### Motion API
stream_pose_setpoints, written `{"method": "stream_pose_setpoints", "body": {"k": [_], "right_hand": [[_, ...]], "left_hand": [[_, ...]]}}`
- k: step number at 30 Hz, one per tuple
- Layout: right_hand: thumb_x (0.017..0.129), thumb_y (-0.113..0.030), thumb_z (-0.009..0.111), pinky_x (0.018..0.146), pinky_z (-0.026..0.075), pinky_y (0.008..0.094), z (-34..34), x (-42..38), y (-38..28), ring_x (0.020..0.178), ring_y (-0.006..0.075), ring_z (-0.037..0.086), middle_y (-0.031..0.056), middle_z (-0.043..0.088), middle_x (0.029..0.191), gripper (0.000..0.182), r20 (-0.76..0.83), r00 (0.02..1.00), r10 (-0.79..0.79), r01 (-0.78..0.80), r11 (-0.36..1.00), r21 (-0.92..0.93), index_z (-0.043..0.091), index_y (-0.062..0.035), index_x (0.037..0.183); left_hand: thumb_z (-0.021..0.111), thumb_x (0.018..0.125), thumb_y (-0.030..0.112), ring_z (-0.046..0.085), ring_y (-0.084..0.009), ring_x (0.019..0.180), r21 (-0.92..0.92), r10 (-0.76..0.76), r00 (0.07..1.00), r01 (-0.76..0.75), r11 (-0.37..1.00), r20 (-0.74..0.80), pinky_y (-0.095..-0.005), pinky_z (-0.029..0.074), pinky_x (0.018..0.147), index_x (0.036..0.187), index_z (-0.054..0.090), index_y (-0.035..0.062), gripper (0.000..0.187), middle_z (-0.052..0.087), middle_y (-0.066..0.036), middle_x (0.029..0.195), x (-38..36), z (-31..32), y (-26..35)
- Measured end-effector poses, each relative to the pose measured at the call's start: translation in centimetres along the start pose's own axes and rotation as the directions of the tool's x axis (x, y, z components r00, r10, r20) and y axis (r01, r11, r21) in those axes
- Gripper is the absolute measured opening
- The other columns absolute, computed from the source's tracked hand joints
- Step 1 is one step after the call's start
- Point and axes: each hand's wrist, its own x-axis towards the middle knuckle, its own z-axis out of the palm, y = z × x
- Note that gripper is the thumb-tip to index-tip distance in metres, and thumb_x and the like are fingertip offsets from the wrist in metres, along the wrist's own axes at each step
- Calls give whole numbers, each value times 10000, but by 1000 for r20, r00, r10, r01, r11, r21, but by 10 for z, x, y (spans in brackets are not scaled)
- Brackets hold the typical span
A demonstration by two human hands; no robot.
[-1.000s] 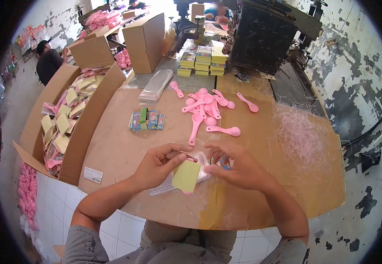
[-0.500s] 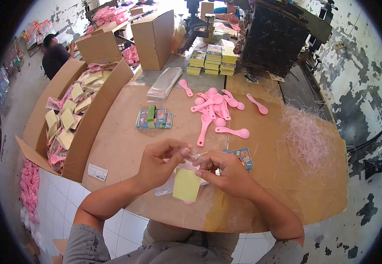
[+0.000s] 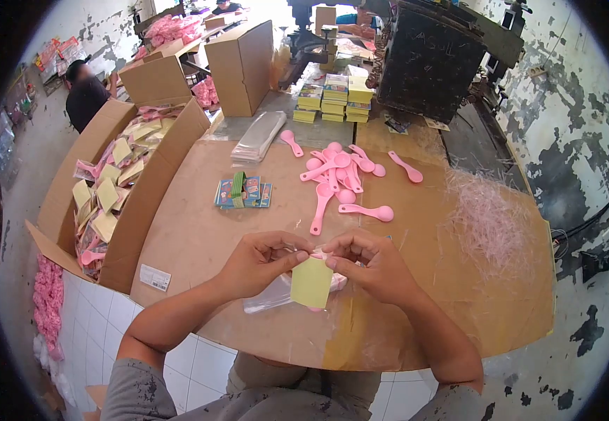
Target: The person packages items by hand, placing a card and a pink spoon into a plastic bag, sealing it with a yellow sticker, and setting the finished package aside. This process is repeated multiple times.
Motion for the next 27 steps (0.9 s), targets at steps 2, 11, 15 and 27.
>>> {"method": "stream_pose_setpoints", "body": {"k": [2, 11, 15, 27], "right_hand": [[984, -78, 714, 830, 544, 251, 0, 0, -3, 955, 84, 668, 39, 711, 1054, 194, -16, 1000, 15, -15, 999, 38, 699, 18, 1153], [950, 7, 709, 820, 535, 275, -7, 2, 5, 931, 112, 668, 41, 682, 1034, 128, -110, 994, 17, -8, 996, 88, 736, 18, 1075], [929, 8, 703, 818, 529, 262, -15, 2, 8, 934, 94, 653, 37, 688, 1041, 168, -74, 995, -68, 64, 997, -50, 767, 2, 1084], [938, 3, 708, 799, 540, 255, -17, 1, 6, 920, 102, 657, 56, 675, 1083, 181, -51, 996, -75, 67, 987, -148, 765, 5, 1110]], "left_hand": [[702, 1011, 138, 723, -91, 870, -27, 7, 998, -8, 1000, -61, -254, 599, 747, 1201, 711, -2, 236, 769, -72, 1031, 0, 1, 1], [703, 983, 32, 727, -110, 909, 119, 194, 977, -183, 976, -90, -259, 602, 778, 1139, 746, -21, 171, 775, -91, 1045, 1, -3, -6], [687, 957, -44, 732, -136, 956, 179, 296, 955, -292, 940, 0, -278, 602, 842, 1145, 746, -31, 197, 775, -115, 1077, 5, -13, -9], [714, 964, 29, 728, -116, 882, 89, 132, 991, -129, 988, -33, -248, 593, 776, 1153, 747, -28, 200, 776, -105, 1073, 5, -7, -9]]}}
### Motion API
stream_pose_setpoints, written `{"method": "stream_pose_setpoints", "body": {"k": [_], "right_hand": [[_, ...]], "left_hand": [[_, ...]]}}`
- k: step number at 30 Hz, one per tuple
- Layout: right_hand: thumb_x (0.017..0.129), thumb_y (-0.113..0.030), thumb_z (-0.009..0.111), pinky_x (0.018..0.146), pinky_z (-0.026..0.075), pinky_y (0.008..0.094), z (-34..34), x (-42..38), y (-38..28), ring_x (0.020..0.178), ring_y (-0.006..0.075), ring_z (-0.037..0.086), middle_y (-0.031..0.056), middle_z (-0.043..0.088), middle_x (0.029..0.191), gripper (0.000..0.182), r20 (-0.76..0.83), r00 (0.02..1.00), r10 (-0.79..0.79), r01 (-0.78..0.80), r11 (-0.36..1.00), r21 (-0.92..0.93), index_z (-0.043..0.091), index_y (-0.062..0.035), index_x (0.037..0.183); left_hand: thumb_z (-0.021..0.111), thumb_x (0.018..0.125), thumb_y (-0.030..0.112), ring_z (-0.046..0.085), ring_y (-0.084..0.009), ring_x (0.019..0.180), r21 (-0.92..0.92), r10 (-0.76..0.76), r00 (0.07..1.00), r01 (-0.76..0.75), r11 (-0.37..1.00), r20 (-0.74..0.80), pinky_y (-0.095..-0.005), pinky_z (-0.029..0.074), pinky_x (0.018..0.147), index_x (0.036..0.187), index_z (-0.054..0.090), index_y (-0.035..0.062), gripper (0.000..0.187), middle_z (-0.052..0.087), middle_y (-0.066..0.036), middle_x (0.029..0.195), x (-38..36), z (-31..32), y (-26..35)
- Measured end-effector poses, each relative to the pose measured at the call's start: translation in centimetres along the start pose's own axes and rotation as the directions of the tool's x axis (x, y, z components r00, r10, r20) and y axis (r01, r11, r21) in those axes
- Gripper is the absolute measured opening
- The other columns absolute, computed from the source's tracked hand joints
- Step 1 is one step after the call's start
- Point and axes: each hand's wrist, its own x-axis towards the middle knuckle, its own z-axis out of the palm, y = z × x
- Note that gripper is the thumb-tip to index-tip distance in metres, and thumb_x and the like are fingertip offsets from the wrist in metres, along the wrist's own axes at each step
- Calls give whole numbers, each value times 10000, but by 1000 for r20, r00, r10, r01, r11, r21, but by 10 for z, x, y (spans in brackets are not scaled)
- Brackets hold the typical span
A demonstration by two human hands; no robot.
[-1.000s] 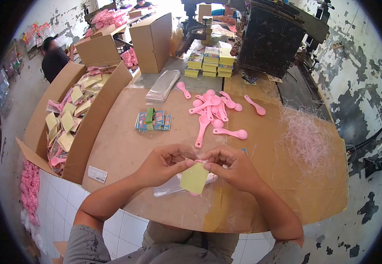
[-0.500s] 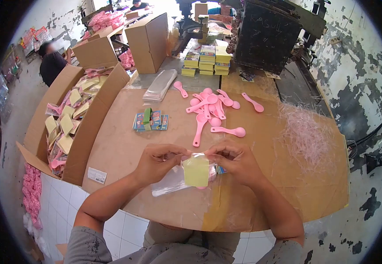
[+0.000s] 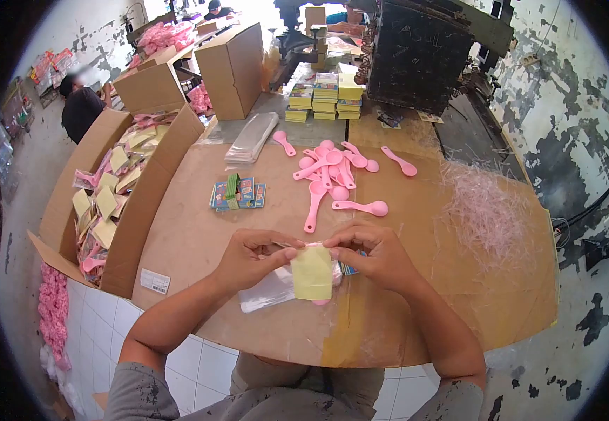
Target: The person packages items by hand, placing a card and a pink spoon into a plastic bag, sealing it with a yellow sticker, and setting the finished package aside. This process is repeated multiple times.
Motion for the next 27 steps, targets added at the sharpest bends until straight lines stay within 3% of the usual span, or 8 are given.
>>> {"method": "stream_pose_setpoints", "body": {"k": [5, 8, 14, 18, 21, 24, 26, 27], "right_hand": [[941, -22, 736, 863, 548, 274, -2, 1, 12, 997, 126, 669, 75, 676, 1175, 305, 35, 996, 83, -87, 989, 123, 676, 27, 1236], [953, -58, 729, 813, 527, 259, 6, 0, -4, 914, 85, 645, 12, 676, 1069, 343, 29, 999, 34, -37, 994, 98, 649, 26, 1276], [956, -55, 720, 867, 535, 268, 1, 1, 15, 923, 94, 653, 21, 691, 1036, 344, 165, 976, 141, -159, 982, 101, 636, 23, 1281], [965, -52, 708, 870, 541, 264, 3, 0, -2, 953, 95, 665, 28, 700, 1056, 303, 78, 990, 120, -130, 980, 151, 650, 23, 1253], [972, -42, 693, 861, 543, 268, 0, 0, 5, 946, 98, 666, 28, 700, 1053, 256, -21, 996, 86, -81, 982, 173, 659, 15, 1219], [982, -27, 665, 836, 542, 275, -1, 3, 5, 912, 100, 656, 23, 692, 1025, 190, -148, 986, 75, -46, 981, 190, 664, -1, 1170], [990, -35, 649, 837, 537, 267, -12, 3, 8, 913, 94, 651, 23, 689, 1034, 165, -195, 978, 77, -55, 991, 119, 670, -11, 1152], [986, -48, 661, 845, 540, 276, -17, 4, 12, 928, 94, 657, 24, 695, 1035, 174, -196, 978, 68, -47, 993, 108, 678, -13, 1156]], "left_hand": [[722, 978, 56, 722, -97, 873, -103, -101, 995, 98, 990, -20, -243, 590, 754, 1159, 741, -29, 201, 773, -80, 1055, 3, 2, -6], [724, 979, 60, 722, -97, 876, -123, -100, 994, 94, 988, -43, -245, 589, 758, 1158, 738, -33, 202, 773, -72, 1039, 4, 1, -6], [682, 1010, 65, 719, -117, 966, -191, -51, 996, 37, 981, -68, -259, 593, 791, 1257, 667, -33, 267, 746, -78, 1101, 5, 5, 2], [665, 1022, 73, 712, -131, 1002, -106, -30, 995, 40, 994, 91, -268, 593, 807, 1248, 632, -33, 251, 724, -95, 1120, 3, 3, -7], [702, 999, 80, 711, -122, 956, -267, -109, 971, 165, 950, 214, -276, 592, 803, 1189, 647, -30, 227, 725, -103, 1095, 4, 1, -5], [724, 987, 107, 713, -125, 924, -205, -150, 964, 196, 959, 220, -291, 596, 797, 1181, 651, -26, 247, 726, -95, 1087, 8, -16, 5], [712, 1001, 166, 716, -140, 956, -95, -145, 983, 134, 986, -114, -311, 594, 819, 1204, 638, -21, 287, 723, -96, 1112, 8, -36, 10], [691, 1012, 183, 705, -141, 1009, -193, 27, 921, -110, 975, -388, -304, 584, 839, 1240, 626, -13, 307, 713, -99, 1153, 13, -43, 13]]}}
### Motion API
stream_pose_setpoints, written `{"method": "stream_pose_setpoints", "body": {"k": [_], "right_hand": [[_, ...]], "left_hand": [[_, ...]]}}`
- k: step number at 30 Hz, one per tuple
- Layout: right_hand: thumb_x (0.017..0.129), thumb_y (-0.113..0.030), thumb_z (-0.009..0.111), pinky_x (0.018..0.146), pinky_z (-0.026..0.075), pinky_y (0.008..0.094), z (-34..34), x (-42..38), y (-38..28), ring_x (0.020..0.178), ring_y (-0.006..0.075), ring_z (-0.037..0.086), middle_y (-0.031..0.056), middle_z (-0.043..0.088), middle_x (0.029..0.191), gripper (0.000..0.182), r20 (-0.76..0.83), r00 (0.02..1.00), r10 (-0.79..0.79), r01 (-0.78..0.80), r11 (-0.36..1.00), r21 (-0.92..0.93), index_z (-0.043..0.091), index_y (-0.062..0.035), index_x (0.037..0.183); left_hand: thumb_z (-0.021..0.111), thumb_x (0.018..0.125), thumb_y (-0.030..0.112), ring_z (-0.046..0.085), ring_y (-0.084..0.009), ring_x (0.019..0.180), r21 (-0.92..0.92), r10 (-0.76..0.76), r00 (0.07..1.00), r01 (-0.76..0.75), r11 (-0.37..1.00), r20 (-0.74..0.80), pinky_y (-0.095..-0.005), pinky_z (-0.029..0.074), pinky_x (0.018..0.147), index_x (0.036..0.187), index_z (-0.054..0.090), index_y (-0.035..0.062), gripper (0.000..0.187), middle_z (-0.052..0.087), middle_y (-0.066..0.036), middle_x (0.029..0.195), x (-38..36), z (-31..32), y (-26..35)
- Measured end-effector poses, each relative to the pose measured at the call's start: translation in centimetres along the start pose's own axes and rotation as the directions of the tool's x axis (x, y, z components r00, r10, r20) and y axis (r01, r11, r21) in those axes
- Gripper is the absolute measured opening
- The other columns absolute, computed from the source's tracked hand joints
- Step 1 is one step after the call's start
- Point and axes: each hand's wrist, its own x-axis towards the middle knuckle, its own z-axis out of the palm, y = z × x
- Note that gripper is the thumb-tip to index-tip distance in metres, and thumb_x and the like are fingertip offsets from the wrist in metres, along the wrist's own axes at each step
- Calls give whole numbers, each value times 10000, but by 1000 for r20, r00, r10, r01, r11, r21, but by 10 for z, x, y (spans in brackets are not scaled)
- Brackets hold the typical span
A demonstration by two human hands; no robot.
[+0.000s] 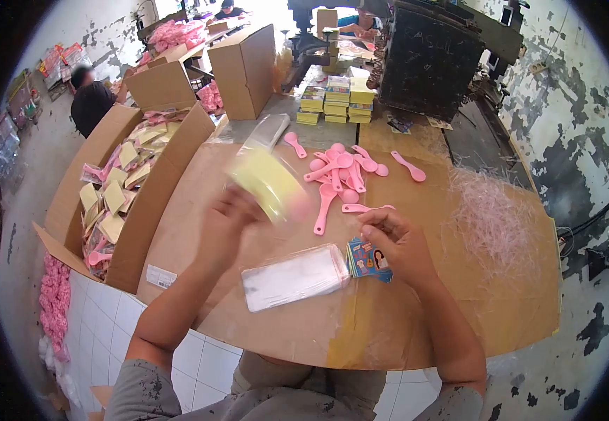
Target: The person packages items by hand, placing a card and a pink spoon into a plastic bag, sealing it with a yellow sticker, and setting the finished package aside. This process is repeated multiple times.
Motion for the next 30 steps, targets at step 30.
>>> {"method": "stream_pose_setpoints", "body": {"k": [30], "right_hand": [[867, -43, 753, 887, 520, 373, -38, 2, -7, 947, 242, 670, 79, 691, 980, 182, 175, 976, -129, 212, 747, -631, 711, -33, 1044]], "left_hand": [[769, 877, 67, 706, -225, 814, 617, 45, 919, -299, 728, 392, -352, 567, 775, 973, 674, 47, 136, 756, -77, 950, -20, 27, -29]]}}
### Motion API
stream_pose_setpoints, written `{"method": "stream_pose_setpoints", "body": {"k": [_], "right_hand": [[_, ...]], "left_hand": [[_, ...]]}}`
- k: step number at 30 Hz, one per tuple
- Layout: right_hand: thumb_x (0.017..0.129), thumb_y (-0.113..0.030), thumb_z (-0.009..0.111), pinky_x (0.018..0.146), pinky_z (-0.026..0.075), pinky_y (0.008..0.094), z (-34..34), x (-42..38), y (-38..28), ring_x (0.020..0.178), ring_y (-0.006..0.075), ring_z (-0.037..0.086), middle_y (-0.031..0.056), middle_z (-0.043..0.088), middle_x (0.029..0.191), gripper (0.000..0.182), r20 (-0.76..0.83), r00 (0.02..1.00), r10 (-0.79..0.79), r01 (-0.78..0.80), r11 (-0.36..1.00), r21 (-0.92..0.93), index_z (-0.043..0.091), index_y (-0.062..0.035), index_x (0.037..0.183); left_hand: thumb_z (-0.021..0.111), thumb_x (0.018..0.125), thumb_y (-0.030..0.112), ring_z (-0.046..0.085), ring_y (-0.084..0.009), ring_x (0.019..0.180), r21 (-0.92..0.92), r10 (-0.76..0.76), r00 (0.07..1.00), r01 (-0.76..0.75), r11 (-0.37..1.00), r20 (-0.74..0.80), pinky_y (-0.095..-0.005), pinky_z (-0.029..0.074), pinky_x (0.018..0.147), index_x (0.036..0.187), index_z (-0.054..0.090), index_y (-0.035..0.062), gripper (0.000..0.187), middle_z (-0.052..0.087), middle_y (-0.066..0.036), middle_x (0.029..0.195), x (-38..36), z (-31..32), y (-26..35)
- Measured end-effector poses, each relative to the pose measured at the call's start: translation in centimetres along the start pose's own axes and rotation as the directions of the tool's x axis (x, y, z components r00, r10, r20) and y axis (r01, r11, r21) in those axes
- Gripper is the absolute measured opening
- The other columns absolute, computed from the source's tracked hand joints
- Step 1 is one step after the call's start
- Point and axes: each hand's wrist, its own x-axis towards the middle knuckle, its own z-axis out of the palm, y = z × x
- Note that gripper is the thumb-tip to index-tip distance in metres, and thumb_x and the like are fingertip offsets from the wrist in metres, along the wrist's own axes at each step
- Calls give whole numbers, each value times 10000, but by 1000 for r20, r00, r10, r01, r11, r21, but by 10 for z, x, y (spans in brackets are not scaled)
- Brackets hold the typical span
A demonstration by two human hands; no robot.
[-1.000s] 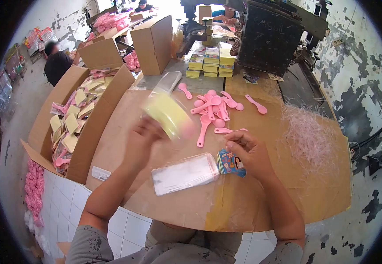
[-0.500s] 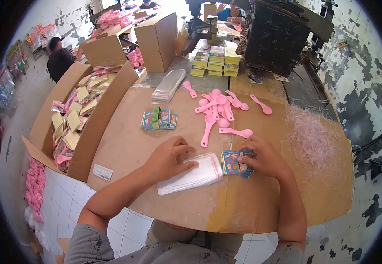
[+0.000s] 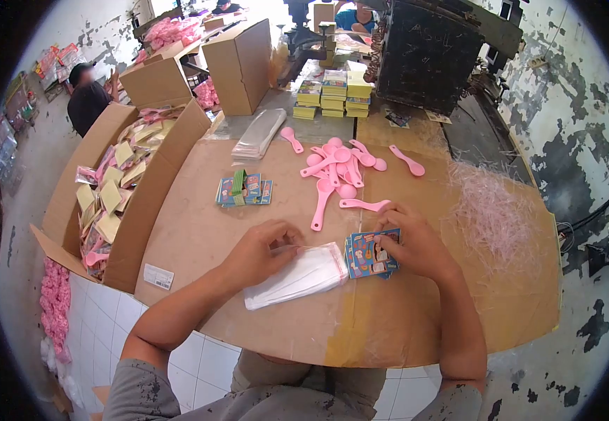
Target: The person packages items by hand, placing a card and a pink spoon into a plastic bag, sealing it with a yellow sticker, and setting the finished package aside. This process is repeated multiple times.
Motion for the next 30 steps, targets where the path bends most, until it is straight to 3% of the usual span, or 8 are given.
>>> {"method": "stream_pose_setpoints", "body": {"k": [2, 4, 7, 14, 20, 23, 26, 30], "right_hand": [[887, -55, 750, 868, 530, 358, 5, 1, 4, 943, 208, 678, 77, 703, 1008, 205, -88, 988, -126, 125, 992, -15, 706, -27, 1086], [911, -61, 739, 844, 538, 330, 8, -1, -6, 938, 165, 677, 80, 709, 1031, 213, -79, 997, 19, -7, 989, 150, 694, -16, 1115], [937, -58, 721, 817, 542, 292, 26, -1, -24, 933, 123, 668, 81, 706, 1045, 207, -159, 985, 64, -15, 956, 294, 677, -3, 1131], [960, -32, 690, 839, 531, 281, 45, -3, -46, 943, 115, 653, 61, 684, 1022, 193, -302, 940, 155, 46, 823, 566, 669, -7, 1150], [942, -28, 710, 826, 530, 285, 38, -4, -43, 973, 110, 643, 74, 672, 1032, 261, -213, 967, -142, 174, 975, 138, 671, -24, 1200], [925, -59, 744, 802, 535, 290, 43, -4, -51, 955, 116, 658, 76, 692, 1006, 297, -144, 973, -178, 199, 969, 145, 674, -38, 1213], [922, -79, 759, 778, 536, 292, 52, -7, -63, 925, 121, 670, 69, 711, 991, 321, -54, 993, 101, -65, 886, 459, 676, -49, 1230], [972, -50, 702, 811, 535, 280, 62, -4, -53, 913, 117, 662, 56, 692, 1058, 275, -203, 957, 206, -36, 781, 623, 656, -19, 1242]], "left_hand": [[748, 904, 48, 715, -211, 839, -139, 47, 998, -52, 989, -45, -345, 573, 792, 995, 642, 34, 141, 764, -82, 949, -1, 5, -8], [709, 950, 16, 728, -191, 902, -391, -56, 998, 46, 919, -12, -319, 575, 807, 1052, 601, 19, 149, 765, -105, 957, 0, 9, -13], [710, 972, 42, 733, -145, 898, -745, -253, 954, 286, 603, 162, -291, 579, 820, 1104, 586, -1, 187, 778, -124, 1007, 1, -2, 3], [731, 960, 23, 750, -166, 934, -669, -248, 948, 317, 673, 200, -297, 595, 838, 1247, 557, -11, 338, 777, -159, 1016, 0, -2, 13], [710, 970, 6, 731, -130, 968, -687, -251, 948, 315, 655, 195, -279, 578, 870, 1318, 556, -33, 382, 772, -136, 1034, -3, 4, 13], [695, 980, 4, 723, -127, 991, -631, -193, 954, 298, 716, 231, -280, 574, 872, 1350, 546, -29, 401, 768, -129, 1033, -6, 7, 14], [679, 992, 4, 714, -121, 1000, -540, -140, 957, 260, 800, 253, -280, 570, 863, 1364, 544, -20, 397, 765, -125, 1036, -9, 11, 17], [669, 997, -2, 711, -134, 1018, -585, -191, 962, 269, 765, 193, -285, 575, 880, 1371, 545, -14, 394, 757, -132, 1074, -8, 11, 17]]}}
